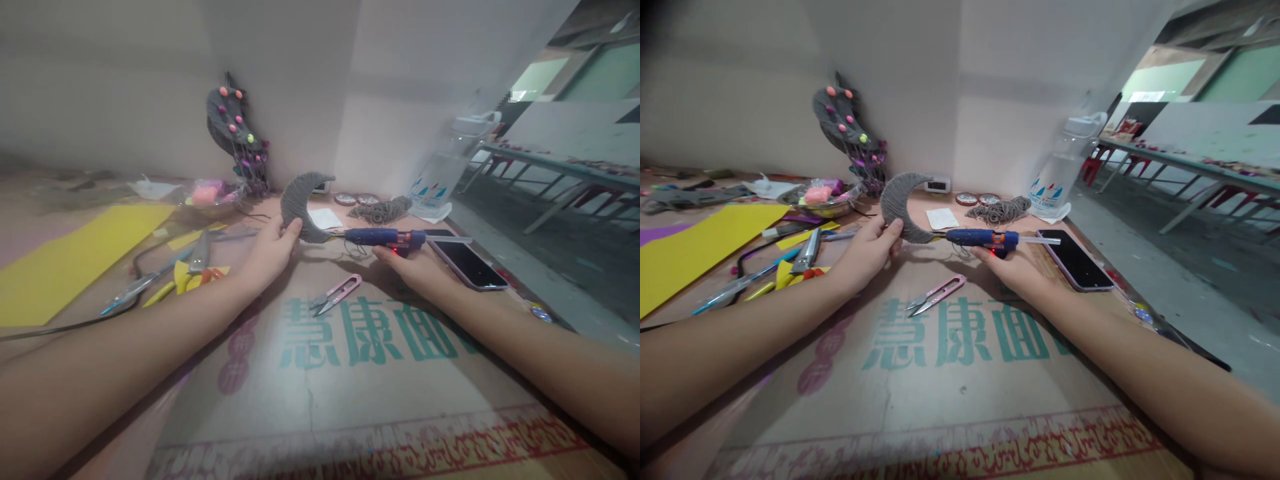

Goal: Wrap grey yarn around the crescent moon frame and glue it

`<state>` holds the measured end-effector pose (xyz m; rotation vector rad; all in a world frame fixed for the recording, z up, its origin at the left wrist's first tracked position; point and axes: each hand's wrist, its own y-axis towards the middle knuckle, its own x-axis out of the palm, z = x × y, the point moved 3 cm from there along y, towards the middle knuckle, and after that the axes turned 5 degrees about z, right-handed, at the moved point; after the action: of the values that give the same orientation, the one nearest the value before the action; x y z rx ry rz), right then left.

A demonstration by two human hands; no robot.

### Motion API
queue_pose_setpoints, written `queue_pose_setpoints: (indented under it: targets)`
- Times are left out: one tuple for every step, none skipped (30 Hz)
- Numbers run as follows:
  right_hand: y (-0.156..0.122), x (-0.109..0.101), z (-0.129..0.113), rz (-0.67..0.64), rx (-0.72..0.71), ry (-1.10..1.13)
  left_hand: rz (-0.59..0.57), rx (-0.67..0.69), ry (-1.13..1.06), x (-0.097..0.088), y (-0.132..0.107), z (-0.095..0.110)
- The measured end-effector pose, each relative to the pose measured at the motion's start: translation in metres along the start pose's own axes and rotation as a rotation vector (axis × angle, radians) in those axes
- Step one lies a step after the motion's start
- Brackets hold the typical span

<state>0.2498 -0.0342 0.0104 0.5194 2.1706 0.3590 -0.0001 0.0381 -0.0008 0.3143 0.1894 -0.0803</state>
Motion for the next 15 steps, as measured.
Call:
queue_pose_setpoints:
  targets:
    - [-0.0002,0.0,-0.0002,-0.001,0.005,0.0,-0.009,0.005,0.018,0.0002,0.0002,0.0002]
    - [-0.0003,0.0,-0.0005,-0.003,0.012,0.0,-0.008,0.01,0.024,0.0,0.0004,0.0003]
    - [-0.0005,0.0,-0.0008,-0.006,0.019,0.001,-0.007,0.014,0.027,-0.0001,0.0004,0.0005]
    - [-0.0005,0.0,-0.001,-0.011,0.026,0.002,-0.009,0.018,0.028,-0.0002,0.0002,0.0008]
    - [-0.0005,0.0,-0.0012,-0.014,0.032,0.002,-0.011,0.02,0.028,-0.0003,-0.0001,0.0012]
    - [-0.0004,0.0,-0.0013,-0.015,0.035,0.003,-0.013,0.021,0.027,-0.0003,-0.0005,0.0016]
    - [-0.0002,-0.0001,-0.0014,-0.016,0.036,0.004,-0.015,0.018,0.025,-0.0002,-0.001,0.0021]
    - [0.0001,-0.0001,-0.0015,-0.017,0.033,0.006,-0.017,0.013,0.021,-0.0001,-0.0015,0.0025]
    - [0.0005,0.0,-0.0016,-0.019,0.028,0.01,-0.018,0.008,0.018,0.0001,-0.0018,0.0028]
    - [0.0009,0.0,-0.0016,-0.02,0.021,0.014,-0.018,0.004,0.016,0.0002,-0.0021,0.0031]
    - [0.0013,0.0001,-0.0016,-0.02,0.011,0.018,-0.017,0.003,0.015,0.0004,-0.0022,0.0034]
    - [0.0016,0.0001,-0.0016,-0.018,-0.001,0.021,-0.016,0.007,0.014,0.0006,-0.0022,0.0037]
    - [0.0018,0.0001,-0.0014,-0.014,-0.014,0.025,-0.014,0.014,0.014,0.0007,-0.0021,0.0041]
    - [0.0019,0.0001,-0.0012,-0.01,-0.025,0.027,-0.012,0.022,0.014,0.0007,-0.0021,0.0044]
    - [0.0018,0.0,-0.0008,-0.005,-0.032,0.027,-0.009,0.03,0.015,0.0008,-0.0021,0.0047]
